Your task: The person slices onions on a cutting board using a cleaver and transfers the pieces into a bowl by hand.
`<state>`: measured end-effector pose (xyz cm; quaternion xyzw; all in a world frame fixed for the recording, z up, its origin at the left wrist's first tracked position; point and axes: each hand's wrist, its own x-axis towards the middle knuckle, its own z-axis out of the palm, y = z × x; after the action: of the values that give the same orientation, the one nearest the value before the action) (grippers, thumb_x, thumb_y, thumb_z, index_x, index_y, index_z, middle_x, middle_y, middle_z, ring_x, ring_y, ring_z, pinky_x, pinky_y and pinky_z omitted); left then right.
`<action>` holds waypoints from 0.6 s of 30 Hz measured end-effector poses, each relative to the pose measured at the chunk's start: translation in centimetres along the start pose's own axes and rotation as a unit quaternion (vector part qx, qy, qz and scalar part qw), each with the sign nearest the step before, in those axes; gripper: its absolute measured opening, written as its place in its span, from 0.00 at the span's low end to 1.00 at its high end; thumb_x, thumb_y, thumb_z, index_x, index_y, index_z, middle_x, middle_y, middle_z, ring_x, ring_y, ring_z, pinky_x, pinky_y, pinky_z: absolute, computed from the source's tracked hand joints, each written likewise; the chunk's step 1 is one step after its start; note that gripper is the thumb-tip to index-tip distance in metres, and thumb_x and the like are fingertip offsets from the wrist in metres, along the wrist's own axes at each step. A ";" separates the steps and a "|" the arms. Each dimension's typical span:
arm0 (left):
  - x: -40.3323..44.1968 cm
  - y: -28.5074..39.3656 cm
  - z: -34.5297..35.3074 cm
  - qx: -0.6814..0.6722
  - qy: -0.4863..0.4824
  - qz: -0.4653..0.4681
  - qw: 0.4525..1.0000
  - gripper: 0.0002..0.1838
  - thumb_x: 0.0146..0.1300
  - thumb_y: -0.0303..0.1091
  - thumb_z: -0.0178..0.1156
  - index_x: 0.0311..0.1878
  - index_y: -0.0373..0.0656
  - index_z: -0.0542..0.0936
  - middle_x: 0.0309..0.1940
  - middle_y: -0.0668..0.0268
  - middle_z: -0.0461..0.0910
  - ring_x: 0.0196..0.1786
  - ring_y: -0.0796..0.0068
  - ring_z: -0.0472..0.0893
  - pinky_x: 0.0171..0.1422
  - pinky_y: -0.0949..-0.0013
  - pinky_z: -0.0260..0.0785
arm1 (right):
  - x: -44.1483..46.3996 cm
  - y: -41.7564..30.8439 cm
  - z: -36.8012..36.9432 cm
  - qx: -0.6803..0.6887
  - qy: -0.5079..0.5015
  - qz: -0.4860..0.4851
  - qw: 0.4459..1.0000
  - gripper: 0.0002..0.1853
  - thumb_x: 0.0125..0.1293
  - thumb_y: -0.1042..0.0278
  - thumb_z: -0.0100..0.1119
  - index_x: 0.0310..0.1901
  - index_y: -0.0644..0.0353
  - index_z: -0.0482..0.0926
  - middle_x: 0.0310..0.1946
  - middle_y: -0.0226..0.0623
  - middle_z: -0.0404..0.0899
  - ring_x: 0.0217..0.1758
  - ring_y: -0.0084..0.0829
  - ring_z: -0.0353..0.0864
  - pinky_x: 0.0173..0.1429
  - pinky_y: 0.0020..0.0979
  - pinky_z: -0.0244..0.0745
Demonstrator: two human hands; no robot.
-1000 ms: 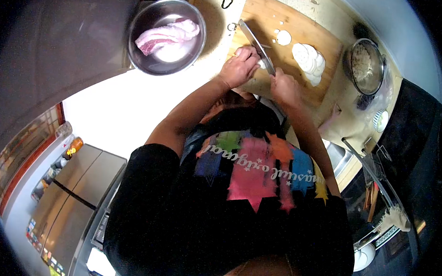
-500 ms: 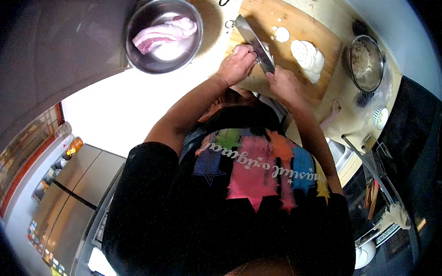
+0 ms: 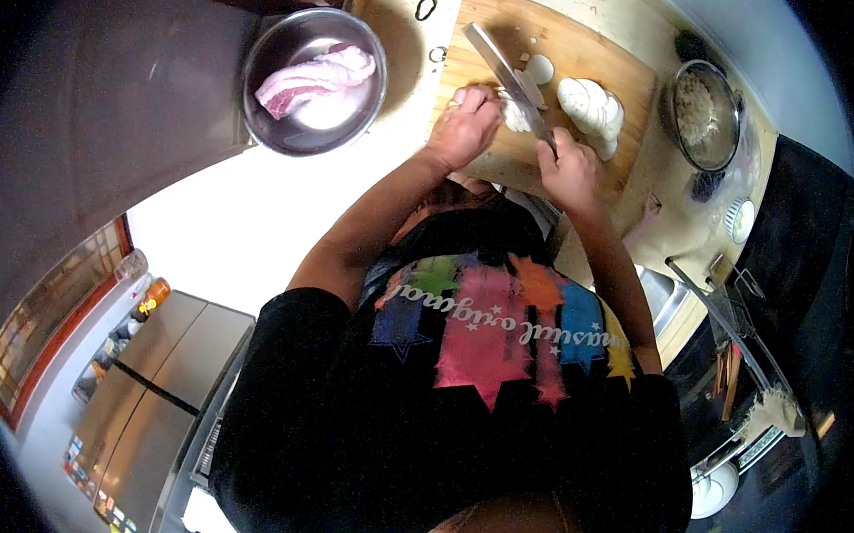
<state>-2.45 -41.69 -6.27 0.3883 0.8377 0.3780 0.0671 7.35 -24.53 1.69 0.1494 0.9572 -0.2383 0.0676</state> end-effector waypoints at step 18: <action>7.9 4.1 -6.5 0.102 -0.349 0.033 0.931 0.23 0.59 0.49 0.64 0.60 0.68 0.79 0.73 0.76 0.61 0.72 0.72 0.60 0.76 0.51 0.40 | -2.7 1.0 -0.9 -0.122 0.089 -0.236 0.960 0.16 0.51 0.67 0.62 0.43 0.59 0.78 0.25 0.38 0.77 0.29 0.38 0.81 0.34 0.37 0.77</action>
<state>-8.05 -38.22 2.53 0.5279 0.7822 0.1329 0.3031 10.15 -23.98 2.58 -0.0695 0.9892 -0.1149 -0.0588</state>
